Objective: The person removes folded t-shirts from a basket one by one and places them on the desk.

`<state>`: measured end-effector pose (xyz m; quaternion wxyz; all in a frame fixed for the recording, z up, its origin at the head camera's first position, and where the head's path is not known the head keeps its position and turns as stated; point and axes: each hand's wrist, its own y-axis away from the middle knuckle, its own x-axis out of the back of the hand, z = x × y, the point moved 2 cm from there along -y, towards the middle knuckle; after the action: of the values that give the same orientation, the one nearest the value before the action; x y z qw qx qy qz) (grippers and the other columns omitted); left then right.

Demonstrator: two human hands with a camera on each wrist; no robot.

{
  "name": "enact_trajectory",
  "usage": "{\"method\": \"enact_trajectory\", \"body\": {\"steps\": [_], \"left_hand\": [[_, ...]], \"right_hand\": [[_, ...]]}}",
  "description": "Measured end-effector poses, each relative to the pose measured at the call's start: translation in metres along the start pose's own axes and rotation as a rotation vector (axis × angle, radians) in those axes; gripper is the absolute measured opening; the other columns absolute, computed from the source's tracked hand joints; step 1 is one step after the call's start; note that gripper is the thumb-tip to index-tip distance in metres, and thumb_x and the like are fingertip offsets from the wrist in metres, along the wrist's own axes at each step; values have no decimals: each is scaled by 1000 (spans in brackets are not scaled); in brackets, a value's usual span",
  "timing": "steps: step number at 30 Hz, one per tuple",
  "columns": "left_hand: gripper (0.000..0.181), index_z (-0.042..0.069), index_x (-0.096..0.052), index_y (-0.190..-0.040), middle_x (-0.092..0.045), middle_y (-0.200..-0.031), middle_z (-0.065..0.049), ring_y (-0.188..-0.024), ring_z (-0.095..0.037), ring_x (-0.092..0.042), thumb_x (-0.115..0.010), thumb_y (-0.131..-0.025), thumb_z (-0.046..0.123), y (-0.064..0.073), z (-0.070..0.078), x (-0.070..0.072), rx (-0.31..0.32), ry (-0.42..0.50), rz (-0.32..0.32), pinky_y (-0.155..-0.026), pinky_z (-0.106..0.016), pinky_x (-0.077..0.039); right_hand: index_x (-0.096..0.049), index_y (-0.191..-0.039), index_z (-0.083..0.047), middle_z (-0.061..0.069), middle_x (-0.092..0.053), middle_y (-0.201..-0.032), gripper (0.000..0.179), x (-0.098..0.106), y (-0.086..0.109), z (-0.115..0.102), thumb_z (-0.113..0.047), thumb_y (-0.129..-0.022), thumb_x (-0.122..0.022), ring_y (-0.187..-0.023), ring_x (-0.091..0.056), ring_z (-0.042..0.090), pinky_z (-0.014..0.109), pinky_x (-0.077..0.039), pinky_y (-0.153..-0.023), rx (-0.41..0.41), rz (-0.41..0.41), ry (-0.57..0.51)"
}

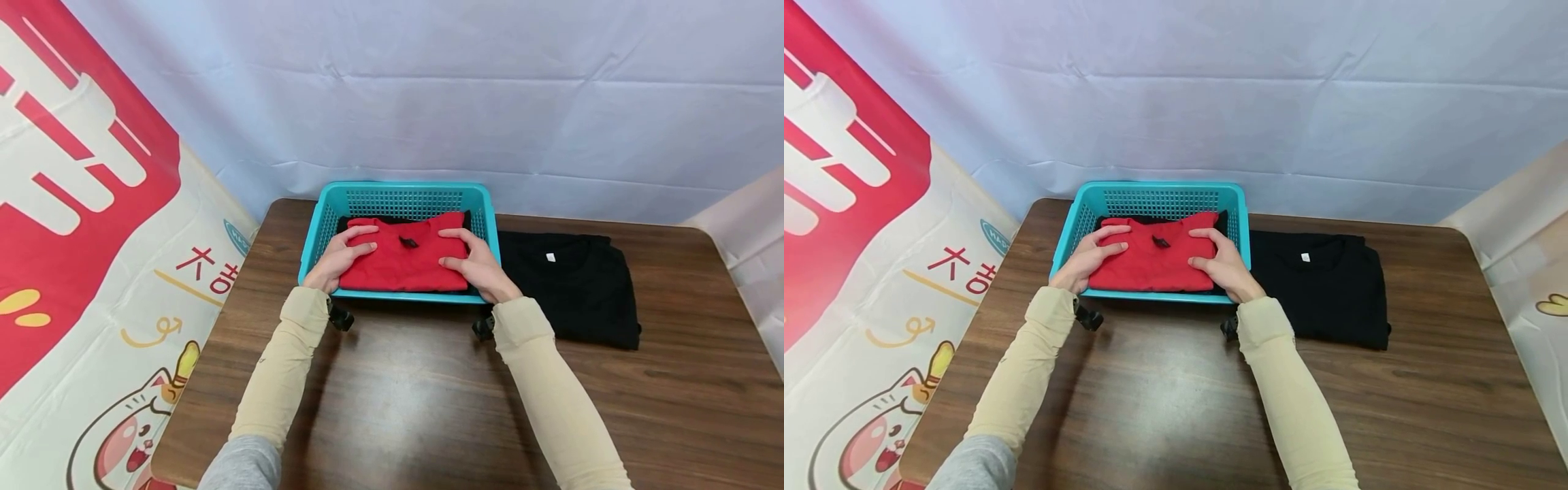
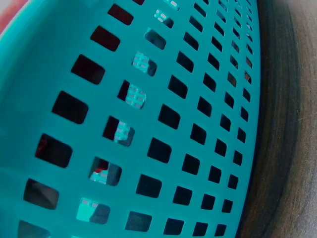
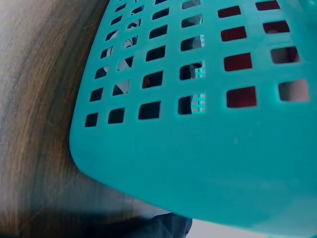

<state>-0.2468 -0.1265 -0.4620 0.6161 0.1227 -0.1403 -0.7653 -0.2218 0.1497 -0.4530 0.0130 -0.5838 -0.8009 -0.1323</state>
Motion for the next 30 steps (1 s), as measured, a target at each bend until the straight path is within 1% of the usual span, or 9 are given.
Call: {"method": "enact_trajectory", "body": {"steps": [4,8,13,16,20,23,27,30], "left_hand": [[47,33,-56,-133,-57,-128,-6,-98,-20,-65,-69,-89,23,1,0,0,-37,10,-20,-79,-32,-58],[47,35,-56,-133,-57,-127,-6,-96,-21,-65,-68,-90,20,1,0,-1,-54,-22,-32,-78,-31,-58],[51,36,-54,-135,-51,-132,-4,-105,-21,-61,-67,-91,16,3,2,-2,-87,-75,-50,-79,-30,-57],[51,36,-54,-135,-51,-132,-4,-104,-21,-61,-66,-90,15,3,3,-2,-95,-79,-50,-78,-30,-57],[47,33,-57,-133,-55,-128,-5,-95,-20,-65,-67,-91,16,4,3,-2,-102,-48,-49,-78,-30,-58],[44,31,-58,-132,-56,-127,-5,-89,-18,-66,-67,-91,17,4,4,-2,-123,-38,-49,-77,-30,-57],[44,30,-58,-132,-54,-129,-3,-89,-18,-66,-67,-91,17,4,3,-1,-153,-49,-51,-78,-30,-57],[47,32,-56,-133,-52,-131,-3,-96,-20,-64,-67,-90,16,4,3,-1,-167,-55,-54,-79,-31,-57]], "right_hand": [[-44,-141,-20,9,-41,-141,57,1,0,0,-13,-90,-67,-122,-45,27,27,-54,-84,13,-2,1],[-44,-141,-21,7,-40,-142,56,2,0,1,-11,-90,-66,-125,-42,27,29,-53,-86,24,-5,21],[-45,-139,-22,6,-40,-142,56,2,1,0,-9,-89,-67,-124,-42,26,31,-53,-86,41,2,27],[-46,-139,-23,5,-40,-141,57,2,1,-1,-8,-88,-67,-123,-43,25,30,-54,-84,51,1,14],[-47,-137,-22,5,-42,-139,56,2,2,-1,-6,-87,-67,-119,-46,25,29,-55,-81,61,0,-11],[-49,-136,-22,5,-43,-138,54,2,3,-2,-5,-87,-67,-116,-48,25,29,-55,-79,65,10,-23],[-51,-135,-21,6,-46,-135,51,2,4,-2,-10,-88,-68,-111,-52,23,28,-56,-78,59,27,-30],[-52,-134,-22,7,-49,-131,48,2,4,-2,-15,-89,-68,-105,-56,22,28,-56,-77,46,42,-42]]}}
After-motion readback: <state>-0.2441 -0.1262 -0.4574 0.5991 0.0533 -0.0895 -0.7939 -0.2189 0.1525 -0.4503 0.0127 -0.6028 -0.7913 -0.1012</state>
